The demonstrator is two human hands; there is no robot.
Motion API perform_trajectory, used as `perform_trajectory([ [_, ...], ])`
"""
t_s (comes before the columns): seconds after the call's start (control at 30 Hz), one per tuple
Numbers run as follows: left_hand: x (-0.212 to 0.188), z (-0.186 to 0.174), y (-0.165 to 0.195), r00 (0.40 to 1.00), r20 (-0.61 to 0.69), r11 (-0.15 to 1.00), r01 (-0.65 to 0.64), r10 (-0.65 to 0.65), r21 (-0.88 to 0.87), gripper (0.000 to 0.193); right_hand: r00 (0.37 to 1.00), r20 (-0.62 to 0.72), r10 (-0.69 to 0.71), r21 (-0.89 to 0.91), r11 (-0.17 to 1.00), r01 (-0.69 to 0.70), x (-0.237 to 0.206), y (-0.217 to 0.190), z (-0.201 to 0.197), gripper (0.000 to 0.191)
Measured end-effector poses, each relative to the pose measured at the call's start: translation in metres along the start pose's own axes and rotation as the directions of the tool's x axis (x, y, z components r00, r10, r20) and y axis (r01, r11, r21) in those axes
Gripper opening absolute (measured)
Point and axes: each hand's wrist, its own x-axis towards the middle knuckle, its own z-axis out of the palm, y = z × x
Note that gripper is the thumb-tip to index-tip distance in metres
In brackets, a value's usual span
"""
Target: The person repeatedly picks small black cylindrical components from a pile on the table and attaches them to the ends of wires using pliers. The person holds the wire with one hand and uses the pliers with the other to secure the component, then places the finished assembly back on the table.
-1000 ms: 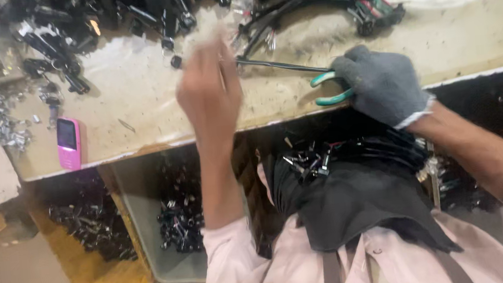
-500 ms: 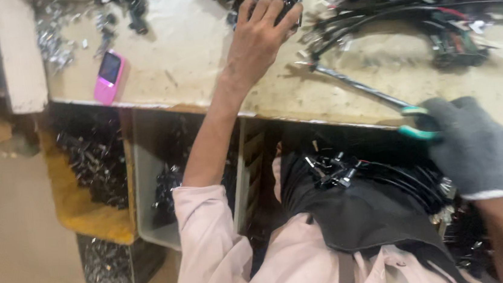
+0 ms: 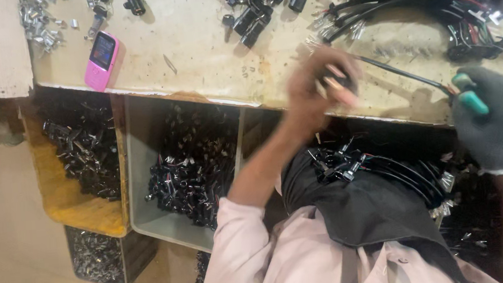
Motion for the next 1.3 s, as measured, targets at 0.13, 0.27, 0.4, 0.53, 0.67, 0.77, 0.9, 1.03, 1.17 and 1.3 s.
perform_trajectory([
  [0.13,-0.059,0.034,0.017,0.853,0.275,0.868,0.485,-0.443,-0.107,0.026,0.945,-0.067,0.320,0.564,0.793,-0.229,-0.016,-0.025,0.011,0.004],
  [0.27,-0.089,0.027,0.026,0.805,0.312,0.854,0.519,-0.505,0.043,0.034,0.884,0.203,0.421,0.842,0.385,-0.377,-0.030,-0.081,0.011,0.003],
  [0.4,-0.089,0.025,0.029,0.931,0.265,0.948,0.181,-0.251,0.263,0.036,0.976,-0.128,0.174,0.710,0.703,-0.033,-0.023,-0.100,0.007,0.015],
  [0.53,-0.084,0.033,0.030,0.883,0.305,0.905,0.245,-0.356,0.348,0.043,0.940,0.132,-0.315,0.318,0.912,0.261,-0.005,-0.092,0.001,0.028],
  [0.67,-0.084,0.041,0.036,0.866,0.234,0.846,0.315,-0.442,0.430,0.039,0.995,0.087,-0.044,0.487,0.873,-0.004,-0.003,-0.097,0.003,0.017],
  [0.77,-0.086,0.042,0.040,0.817,0.204,0.832,0.481,-0.540,0.276,0.035,0.987,-0.036,0.157,0.755,0.652,-0.076,-0.012,-0.102,0.009,0.017],
  [0.9,-0.090,0.041,0.040,0.846,0.311,0.899,0.383,-0.434,0.213,0.036,0.976,-0.007,0.217,0.980,0.194,-0.036,-0.024,-0.100,0.017,0.018],
  [1.03,-0.092,0.046,0.042,0.889,0.323,0.932,0.243,-0.325,0.268,0.043,0.975,0.067,0.213,0.998,-0.019,-0.065,-0.026,-0.099,0.022,0.020],
  [1.17,-0.092,0.056,0.048,0.819,0.317,0.877,0.427,-0.478,0.219,0.077,0.928,0.161,0.335,0.985,0.010,-0.174,-0.013,-0.095,0.018,0.023],
  [1.3,-0.092,0.060,0.041,0.683,0.568,0.558,-0.276,-0.459,0.783,0.079,0.914,-0.041,0.403,0.889,0.433,-0.151,0.025,-0.062,0.003,0.027],
])
